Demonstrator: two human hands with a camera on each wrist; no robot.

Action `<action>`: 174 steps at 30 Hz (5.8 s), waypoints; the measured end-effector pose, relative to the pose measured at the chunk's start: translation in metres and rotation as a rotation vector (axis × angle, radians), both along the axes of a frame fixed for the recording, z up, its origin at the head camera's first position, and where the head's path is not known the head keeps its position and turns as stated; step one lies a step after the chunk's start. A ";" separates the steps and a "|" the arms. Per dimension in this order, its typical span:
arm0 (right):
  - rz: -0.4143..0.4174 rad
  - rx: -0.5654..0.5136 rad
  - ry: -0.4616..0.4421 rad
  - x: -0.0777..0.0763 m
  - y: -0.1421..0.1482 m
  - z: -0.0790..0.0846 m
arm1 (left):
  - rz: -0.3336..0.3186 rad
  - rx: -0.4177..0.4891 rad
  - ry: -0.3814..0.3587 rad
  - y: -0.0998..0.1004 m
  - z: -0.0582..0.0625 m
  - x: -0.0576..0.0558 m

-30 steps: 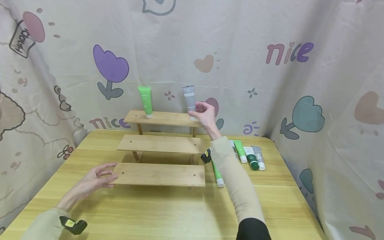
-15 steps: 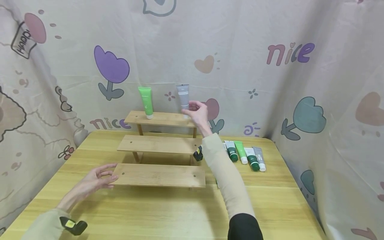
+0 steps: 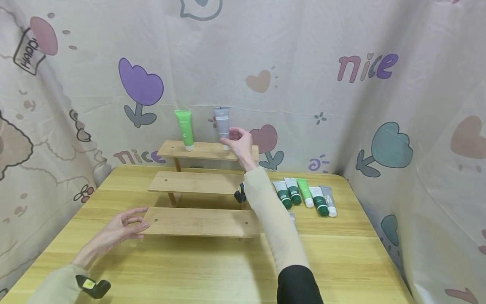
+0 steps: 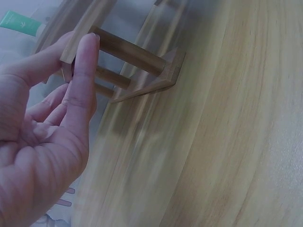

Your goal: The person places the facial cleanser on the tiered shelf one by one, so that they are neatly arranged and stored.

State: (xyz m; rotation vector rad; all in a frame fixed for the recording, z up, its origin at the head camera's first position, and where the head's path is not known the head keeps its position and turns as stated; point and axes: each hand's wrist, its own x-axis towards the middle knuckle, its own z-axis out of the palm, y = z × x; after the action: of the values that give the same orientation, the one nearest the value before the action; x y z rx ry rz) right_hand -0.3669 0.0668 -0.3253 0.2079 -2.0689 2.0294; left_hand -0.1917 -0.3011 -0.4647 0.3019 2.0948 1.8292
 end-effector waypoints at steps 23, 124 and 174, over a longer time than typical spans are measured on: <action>-0.020 0.020 0.002 -0.011 -0.029 -0.013 | -0.007 0.029 -0.001 0.000 0.001 0.001; -0.004 0.054 0.348 0.081 0.064 -0.058 | 0.019 0.038 -0.007 0.000 -0.002 0.001; 0.236 0.675 0.026 0.181 0.235 -0.158 | 0.022 0.026 -0.011 0.001 -0.003 0.002</action>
State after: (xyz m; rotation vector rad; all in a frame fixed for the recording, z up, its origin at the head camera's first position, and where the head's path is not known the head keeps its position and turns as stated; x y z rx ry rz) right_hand -0.1859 0.3022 -0.4831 0.6094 -2.7427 1.3342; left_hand -0.1894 -0.3005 -0.4677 0.2753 2.0760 1.8683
